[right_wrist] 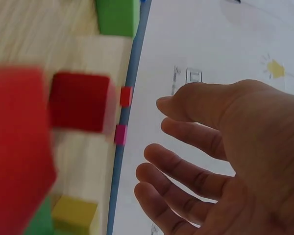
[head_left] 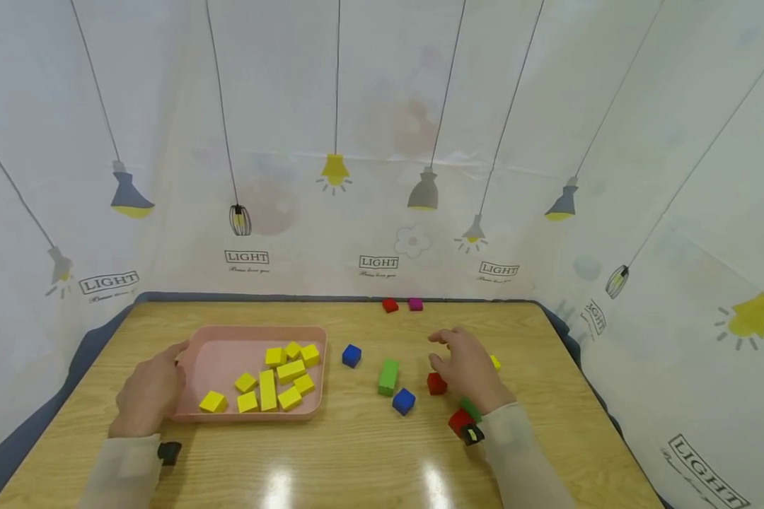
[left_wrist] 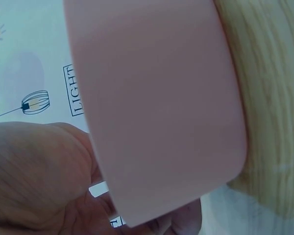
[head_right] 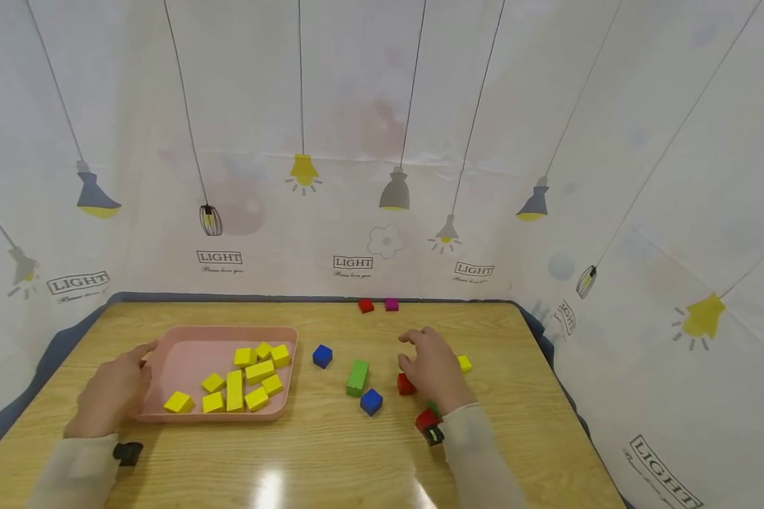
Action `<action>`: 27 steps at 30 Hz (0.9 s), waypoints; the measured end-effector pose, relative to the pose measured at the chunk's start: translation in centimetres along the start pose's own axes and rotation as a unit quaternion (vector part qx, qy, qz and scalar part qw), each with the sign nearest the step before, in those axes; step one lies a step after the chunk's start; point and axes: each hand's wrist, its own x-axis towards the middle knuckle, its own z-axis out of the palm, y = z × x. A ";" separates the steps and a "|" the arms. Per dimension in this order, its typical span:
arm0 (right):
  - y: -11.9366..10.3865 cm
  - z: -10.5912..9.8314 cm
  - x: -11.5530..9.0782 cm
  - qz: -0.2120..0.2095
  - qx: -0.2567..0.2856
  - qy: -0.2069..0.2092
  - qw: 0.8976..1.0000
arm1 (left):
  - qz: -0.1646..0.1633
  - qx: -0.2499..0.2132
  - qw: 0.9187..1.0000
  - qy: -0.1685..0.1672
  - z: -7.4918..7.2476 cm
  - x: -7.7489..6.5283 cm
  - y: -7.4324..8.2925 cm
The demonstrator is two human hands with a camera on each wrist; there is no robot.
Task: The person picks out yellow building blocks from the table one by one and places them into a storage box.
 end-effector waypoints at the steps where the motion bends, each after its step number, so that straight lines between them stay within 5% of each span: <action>1: 0.5 -0.2 -0.2 0.009 -0.002 -0.003 1.000 | -0.001 -0.001 1.000 -0.001 0.0 0.0 0.0; 11: 4.7 -0.4 -1.8 0.030 -0.012 -0.007 0.999 | -0.003 -0.001 1.000 0.000 0.0 0.0 0.0; 27: 5.8 -0.3 -1.9 0.019 -0.016 -0.033 0.999 | -0.001 -0.001 1.000 0.001 0.1 0.0 0.1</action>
